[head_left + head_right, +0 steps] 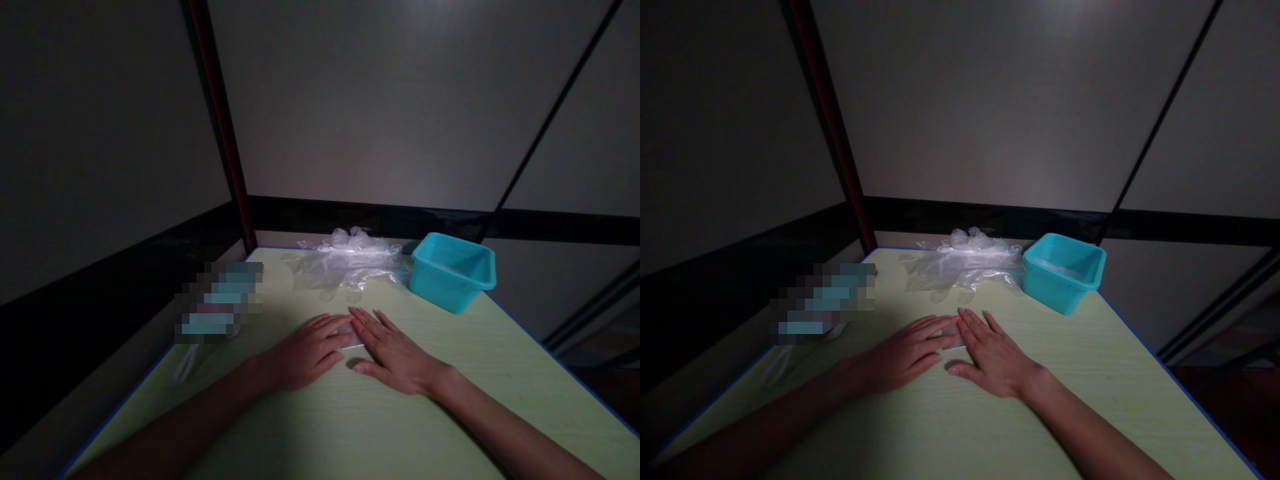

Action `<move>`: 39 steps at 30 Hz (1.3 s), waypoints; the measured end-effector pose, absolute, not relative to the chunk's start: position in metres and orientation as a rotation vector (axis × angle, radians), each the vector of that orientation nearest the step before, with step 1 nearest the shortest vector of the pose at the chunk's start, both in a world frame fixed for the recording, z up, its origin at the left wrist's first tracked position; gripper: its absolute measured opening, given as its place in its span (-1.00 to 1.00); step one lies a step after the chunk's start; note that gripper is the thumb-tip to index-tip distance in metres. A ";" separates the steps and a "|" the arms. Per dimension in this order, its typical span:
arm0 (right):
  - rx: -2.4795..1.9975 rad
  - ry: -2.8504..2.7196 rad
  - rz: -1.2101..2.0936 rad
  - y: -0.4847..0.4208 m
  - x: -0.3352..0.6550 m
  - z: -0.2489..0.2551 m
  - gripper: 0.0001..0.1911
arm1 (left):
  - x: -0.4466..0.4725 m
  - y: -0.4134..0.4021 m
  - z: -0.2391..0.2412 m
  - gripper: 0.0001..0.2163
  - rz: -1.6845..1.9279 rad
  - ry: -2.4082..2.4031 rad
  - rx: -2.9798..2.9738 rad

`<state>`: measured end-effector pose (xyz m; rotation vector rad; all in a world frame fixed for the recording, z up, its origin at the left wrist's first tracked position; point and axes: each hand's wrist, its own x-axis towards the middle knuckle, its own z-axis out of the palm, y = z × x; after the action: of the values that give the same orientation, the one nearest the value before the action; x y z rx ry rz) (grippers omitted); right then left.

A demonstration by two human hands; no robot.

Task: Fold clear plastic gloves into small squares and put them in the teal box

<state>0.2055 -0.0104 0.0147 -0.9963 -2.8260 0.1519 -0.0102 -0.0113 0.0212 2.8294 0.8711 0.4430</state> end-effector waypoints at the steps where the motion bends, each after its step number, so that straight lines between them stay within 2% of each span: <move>1: -1.002 -2.828 0.154 -0.011 0.205 0.015 -0.24 | -0.010 -0.012 0.021 -0.66 0.448 0.873 2.826; 11: -1.019 -2.841 0.170 -0.011 0.204 0.018 -0.21 | -0.010 -0.014 0.025 -0.59 0.432 0.836 2.807; 18: -0.998 -2.835 0.178 -0.011 0.205 0.017 -0.23 | -0.011 -0.014 0.026 -0.48 0.380 0.772 2.851; 39: -1.076 -2.862 0.168 -0.011 0.203 0.018 -0.16 | -0.012 -0.008 0.025 -0.41 0.118 0.749 2.854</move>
<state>0.2034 -0.0113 0.0177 -1.0759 -2.8621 0.1681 -0.0117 -0.0075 0.0253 2.8539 0.7491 0.1177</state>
